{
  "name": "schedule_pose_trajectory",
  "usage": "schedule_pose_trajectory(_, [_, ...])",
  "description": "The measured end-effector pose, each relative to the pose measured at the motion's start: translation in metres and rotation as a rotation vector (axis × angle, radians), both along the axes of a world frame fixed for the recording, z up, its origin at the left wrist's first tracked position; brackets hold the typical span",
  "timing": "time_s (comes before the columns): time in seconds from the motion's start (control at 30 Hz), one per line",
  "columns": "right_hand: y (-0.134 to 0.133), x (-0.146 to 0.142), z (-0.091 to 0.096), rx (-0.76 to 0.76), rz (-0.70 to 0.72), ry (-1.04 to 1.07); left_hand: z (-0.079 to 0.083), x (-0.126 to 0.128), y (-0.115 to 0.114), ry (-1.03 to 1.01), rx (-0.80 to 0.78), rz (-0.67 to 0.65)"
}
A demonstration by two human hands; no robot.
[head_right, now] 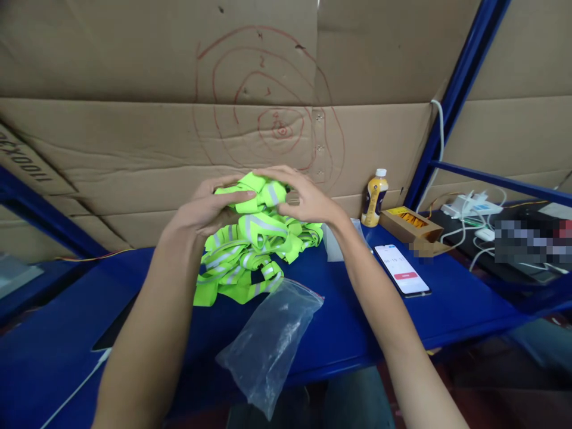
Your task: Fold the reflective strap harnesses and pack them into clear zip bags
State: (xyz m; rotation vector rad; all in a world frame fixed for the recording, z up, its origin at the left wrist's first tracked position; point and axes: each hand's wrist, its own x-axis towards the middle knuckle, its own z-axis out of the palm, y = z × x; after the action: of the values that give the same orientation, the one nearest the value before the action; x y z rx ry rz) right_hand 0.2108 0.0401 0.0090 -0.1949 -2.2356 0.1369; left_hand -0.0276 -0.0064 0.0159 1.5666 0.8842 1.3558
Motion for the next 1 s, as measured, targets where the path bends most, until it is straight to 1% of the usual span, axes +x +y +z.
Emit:
schedule_pose_trajectory(0.03, [0.0,0.002,0.001,-0.053,0.018,-0.009,0.0,0.0,0.0,0.039,0.086,0.046])
schedule_pose_trajectory(0.1, [0.002,0.006,0.001,-0.152,-0.043,0.026,0.002,-0.001,-0.002,0.171,0.287,0.113])
schedule_pose_trajectory(0.17, [0.004,0.01,0.001,-0.228,-0.127,0.06,0.004,0.0,-0.005,0.333,0.452,0.12])
schedule_pose_trajectory(0.2, [0.005,0.011,0.0,-0.264,-0.13,0.052,0.005,0.001,-0.006,0.399,0.506,0.104])
schedule_pose_trajectory(0.27, [0.003,0.013,0.0,-0.378,-0.063,0.019,0.007,0.003,-0.008,0.476,0.561,0.064])
schedule_pose_trajectory(0.33, [-0.002,0.012,-0.001,-0.57,0.021,0.033,0.007,0.004,-0.009,0.498,0.586,0.051])
schedule_pose_trajectory(0.43, [-0.013,0.004,-0.001,-0.869,0.114,0.129,0.006,0.004,-0.008,0.529,0.616,0.068])
schedule_pose_trajectory(0.47, [-0.016,0.001,-0.001,-0.933,0.142,0.15,0.006,0.004,-0.008,0.547,0.626,0.069])
schedule_pose_trajectory(0.53, [-0.021,-0.005,-0.001,-0.994,0.183,0.188,0.007,0.005,-0.01,0.571,0.651,0.067])
schedule_pose_trajectory(0.57, [-0.022,-0.007,0.0,-0.994,0.193,0.216,0.008,0.006,-0.011,0.572,0.664,0.068])
schedule_pose_trajectory(0.63, [-0.021,-0.007,0.001,-0.947,0.186,0.283,0.009,0.01,-0.014,0.55,0.679,0.084])
schedule_pose_trajectory(0.7, [-0.017,-0.004,0.003,-0.82,0.146,0.338,0.008,0.015,-0.016,0.474,0.648,0.123])
schedule_pose_trajectory(0.77, [-0.013,0.001,0.006,-0.638,0.08,0.374,0.005,0.021,-0.016,0.307,0.53,0.132])
schedule_pose_trajectory(0.8, [-0.011,0.004,0.007,-0.541,0.043,0.386,0.002,0.023,-0.015,0.203,0.43,0.097])
schedule_pose_trajectory(0.9, [-0.01,0.008,0.011,-0.297,-0.049,0.371,-0.003,0.028,-0.012,-0.034,0.092,-0.122])
schedule_pose_trajectory(0.93, [-0.01,0.008,0.011,-0.241,-0.069,0.348,-0.004,0.028,-0.011,-0.076,0.015,-0.183])
schedule_pose_trajectory(1.0, [-0.012,0.006,0.01,-0.163,-0.1,0.295,-0.002,0.027,-0.009,-0.128,-0.073,-0.242])
